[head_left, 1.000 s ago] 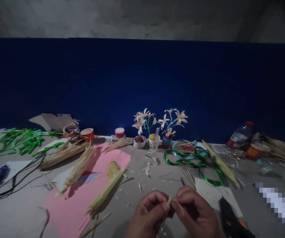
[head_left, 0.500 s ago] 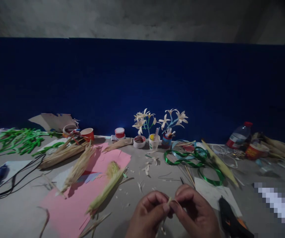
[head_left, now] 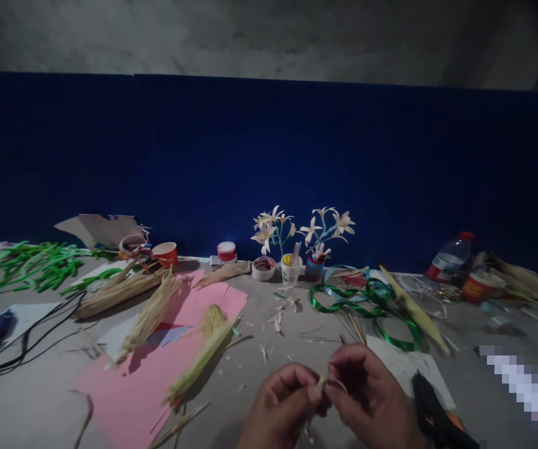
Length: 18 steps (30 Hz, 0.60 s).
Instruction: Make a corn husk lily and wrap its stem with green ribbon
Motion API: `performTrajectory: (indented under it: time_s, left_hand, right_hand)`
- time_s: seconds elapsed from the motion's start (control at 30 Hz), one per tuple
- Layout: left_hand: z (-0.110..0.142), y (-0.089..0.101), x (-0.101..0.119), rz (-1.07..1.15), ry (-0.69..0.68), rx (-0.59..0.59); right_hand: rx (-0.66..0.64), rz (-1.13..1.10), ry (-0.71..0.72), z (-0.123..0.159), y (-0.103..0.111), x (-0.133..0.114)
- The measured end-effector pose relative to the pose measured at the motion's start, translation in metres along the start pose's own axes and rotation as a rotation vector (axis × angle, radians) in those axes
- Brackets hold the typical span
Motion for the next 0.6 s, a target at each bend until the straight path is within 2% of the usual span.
performTrajectory:
  time_s: [0.27,0.43,0.6]
  left_hand:
    - [-0.001,0.002,-0.003,0.024,0.009,-0.002]
    - [-0.003,0.007,-0.006,-0.014,-0.004,0.005]
    - [-0.003,0.011,-0.008,-0.084,-0.021,0.009]
  right_hand:
    - [-0.039,-0.124,-0.010,0.002,-0.001,0.003]
    - [-0.158,-0.064,0.011,0.000,0.002,0.006]
    - [-0.077,-0.077,0.021,0.000,-0.001,0.006]
Point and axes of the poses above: each hand's wrist, its own z-axis away from the middle knuckle, its own y-axis out of the back of the hand, x = y × z, the point moved 2 cm from there along -z, towards the middle knuckle, and after that the axes turned 13 degrees about -x, right-handed, at the moved point
